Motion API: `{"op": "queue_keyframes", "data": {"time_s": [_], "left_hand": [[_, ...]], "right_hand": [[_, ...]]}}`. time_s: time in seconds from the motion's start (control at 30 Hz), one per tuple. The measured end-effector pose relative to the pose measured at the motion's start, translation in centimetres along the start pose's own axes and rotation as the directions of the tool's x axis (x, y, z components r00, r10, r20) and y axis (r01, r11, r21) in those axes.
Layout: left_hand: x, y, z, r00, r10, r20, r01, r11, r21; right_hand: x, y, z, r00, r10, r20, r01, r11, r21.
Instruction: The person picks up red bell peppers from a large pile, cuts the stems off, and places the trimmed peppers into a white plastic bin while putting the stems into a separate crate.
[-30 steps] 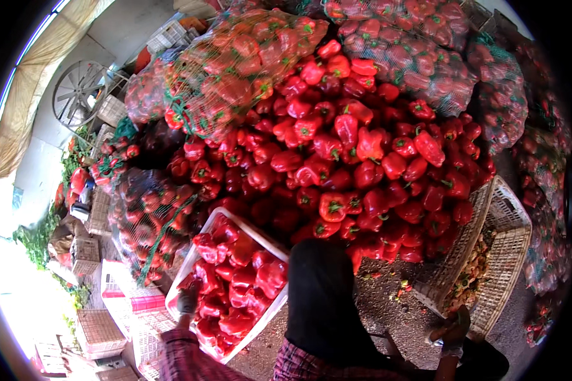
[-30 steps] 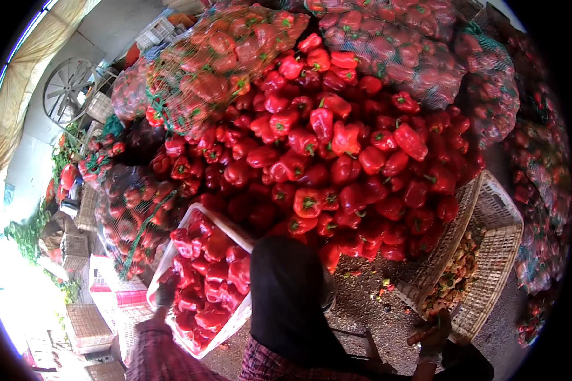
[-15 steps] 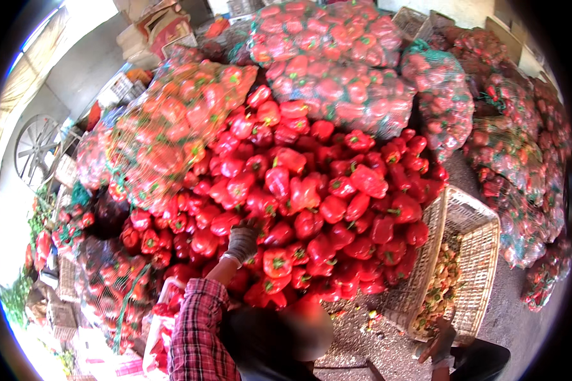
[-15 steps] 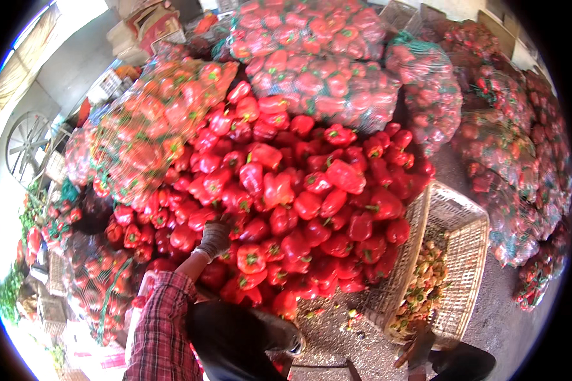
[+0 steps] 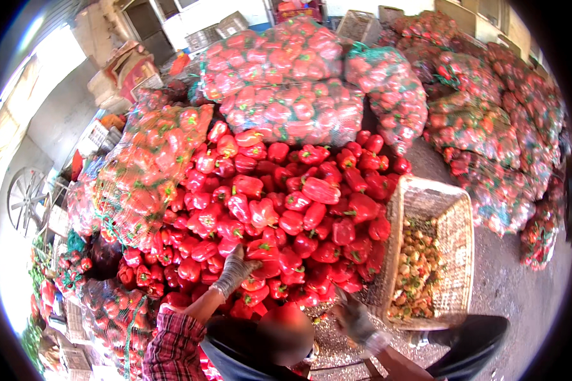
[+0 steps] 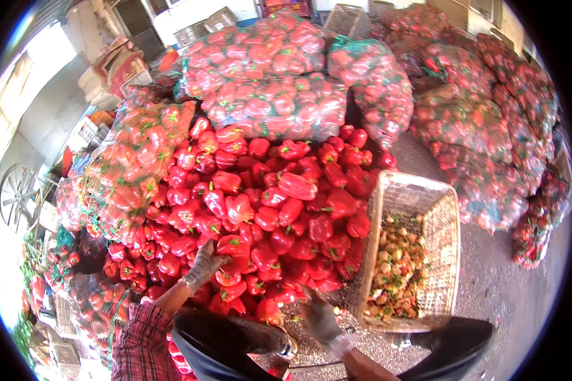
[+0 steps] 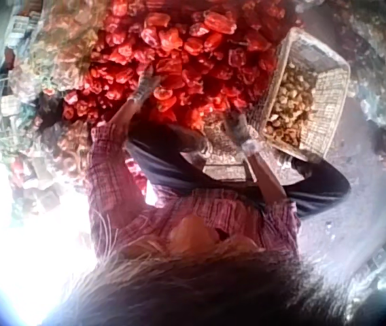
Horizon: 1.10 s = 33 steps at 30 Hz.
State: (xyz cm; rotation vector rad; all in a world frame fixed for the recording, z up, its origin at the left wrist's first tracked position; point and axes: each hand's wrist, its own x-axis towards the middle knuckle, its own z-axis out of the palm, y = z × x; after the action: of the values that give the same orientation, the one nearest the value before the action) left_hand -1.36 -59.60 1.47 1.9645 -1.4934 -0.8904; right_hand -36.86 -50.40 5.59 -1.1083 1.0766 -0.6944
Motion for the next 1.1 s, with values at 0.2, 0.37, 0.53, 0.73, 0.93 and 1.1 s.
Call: {"op": "queue_keyframes", "data": {"time_s": [0.2,0.37,0.53,0.73,0.93,1.1], "left_hand": [[-8.1,10.0,9.4,0.98,0.192,0.057,-0.189,0.981,-0.052],[-14.0,16.8,15.4,0.99,0.107,0.087,-0.079,0.956,-0.282],[-17.0,16.3,22.1,0.983,0.15,0.105,-0.026,0.682,-0.731],[-16.6,17.3,22.5,0.999,0.035,0.031,-0.01,0.802,-0.597],[-19.0,18.1,21.0,0.961,0.09,0.261,0.097,0.775,-0.624],[-21.3,18.0,20.7,0.783,0.158,0.602,0.367,0.665,-0.651]], "right_hand": [[0.6,3.7,0.4,0.993,-0.071,-0.093,0.053,0.981,-0.189],[-4.5,3.6,-4.1,0.966,0.204,-0.158,-0.187,0.976,0.113],[-5.8,8.3,-7.0,0.945,0.069,-0.319,-0.226,0.844,-0.487],[-12.1,9.8,-10.6,0.962,0.246,-0.123,-0.27,0.771,-0.576],[-10.8,3.7,-11.8,0.934,-0.136,-0.33,0.068,0.975,-0.209],[-12.1,2.7,-12.9,0.994,-0.025,-0.102,0.031,0.998,0.06]]}}
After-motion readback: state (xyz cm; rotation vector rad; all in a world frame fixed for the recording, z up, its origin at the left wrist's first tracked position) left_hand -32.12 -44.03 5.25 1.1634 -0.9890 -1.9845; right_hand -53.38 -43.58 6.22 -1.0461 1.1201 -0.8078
